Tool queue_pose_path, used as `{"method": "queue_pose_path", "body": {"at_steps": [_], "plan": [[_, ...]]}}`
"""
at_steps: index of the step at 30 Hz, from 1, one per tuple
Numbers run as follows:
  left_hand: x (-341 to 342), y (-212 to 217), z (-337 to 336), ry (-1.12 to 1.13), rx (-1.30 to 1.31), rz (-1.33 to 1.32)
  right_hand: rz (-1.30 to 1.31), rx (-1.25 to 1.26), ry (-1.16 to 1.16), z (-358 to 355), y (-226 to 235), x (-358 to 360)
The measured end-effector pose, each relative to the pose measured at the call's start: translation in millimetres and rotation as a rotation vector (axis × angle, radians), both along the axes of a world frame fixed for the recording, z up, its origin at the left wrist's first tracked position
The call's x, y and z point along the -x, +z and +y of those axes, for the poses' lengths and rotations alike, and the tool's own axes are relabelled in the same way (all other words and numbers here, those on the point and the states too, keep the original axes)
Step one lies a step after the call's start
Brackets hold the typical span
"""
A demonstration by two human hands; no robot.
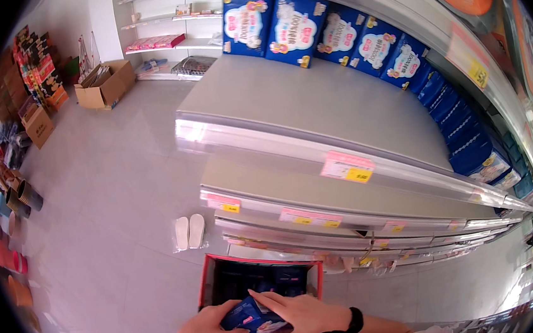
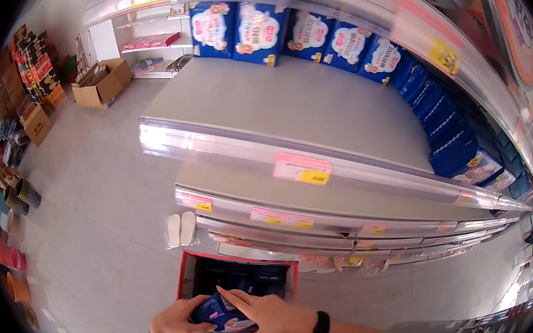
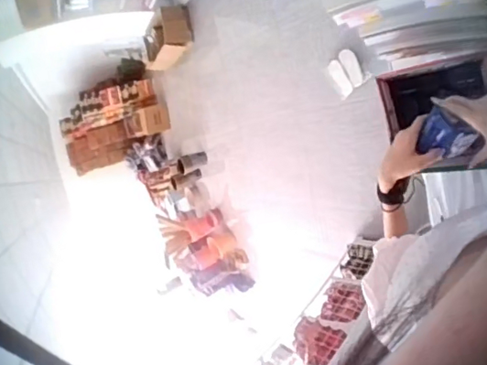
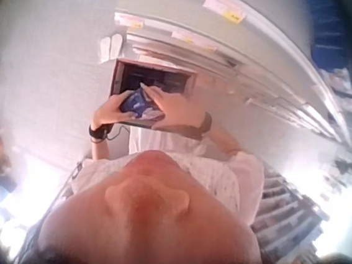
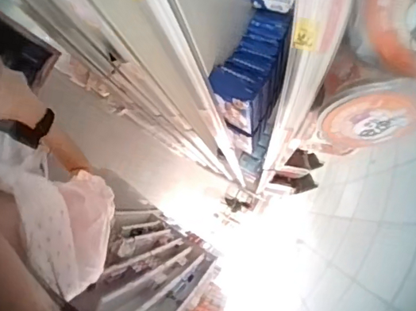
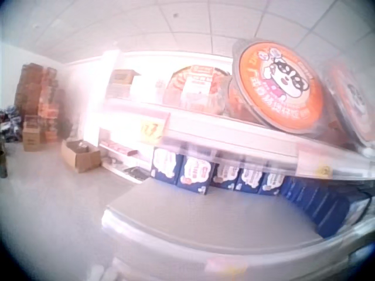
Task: The person takes blue packages from a red cardboard box and places them onto a shelf. They then pick up a pair of slippers from a lower shelf, examine them, and place them back. Finally, the person walks through the store and adjusts the head-mounted camera.
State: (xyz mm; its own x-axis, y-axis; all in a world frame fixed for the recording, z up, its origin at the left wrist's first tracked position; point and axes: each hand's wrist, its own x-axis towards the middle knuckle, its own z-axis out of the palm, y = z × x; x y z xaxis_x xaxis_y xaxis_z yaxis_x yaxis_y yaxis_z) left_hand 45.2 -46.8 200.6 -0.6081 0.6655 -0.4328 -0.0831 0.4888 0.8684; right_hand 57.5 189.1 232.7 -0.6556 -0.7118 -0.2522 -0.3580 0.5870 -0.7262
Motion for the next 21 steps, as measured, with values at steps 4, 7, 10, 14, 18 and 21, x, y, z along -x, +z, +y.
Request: {"method": "queue_pose_path", "body": {"at_steps": [4,7,10,14,18,21], "plan": [[-13,-21,-38,0.123,-0.072,-0.080,-0.059,0.038,-0.096,-39,-24,6],[-31,-22,-63,0.373,-0.323,-0.098,0.017,0.037,-0.149,-62,-21,8],[-35,-31,-90,0.270,-0.466,-0.188,-0.024,0.085,-0.435,-73,-1,-9],[-27,-30,-88,0.132,-0.455,-0.250,0.114,0.225,-0.671,-69,13,-27],[-22,-34,-76,0.070,-0.423,-0.121,0.395,0.397,-0.787,-51,34,-25],[-26,-77,-67,0.081,-0.393,-0.034,0.582,0.654,-0.927,-24,52,-27]]}}
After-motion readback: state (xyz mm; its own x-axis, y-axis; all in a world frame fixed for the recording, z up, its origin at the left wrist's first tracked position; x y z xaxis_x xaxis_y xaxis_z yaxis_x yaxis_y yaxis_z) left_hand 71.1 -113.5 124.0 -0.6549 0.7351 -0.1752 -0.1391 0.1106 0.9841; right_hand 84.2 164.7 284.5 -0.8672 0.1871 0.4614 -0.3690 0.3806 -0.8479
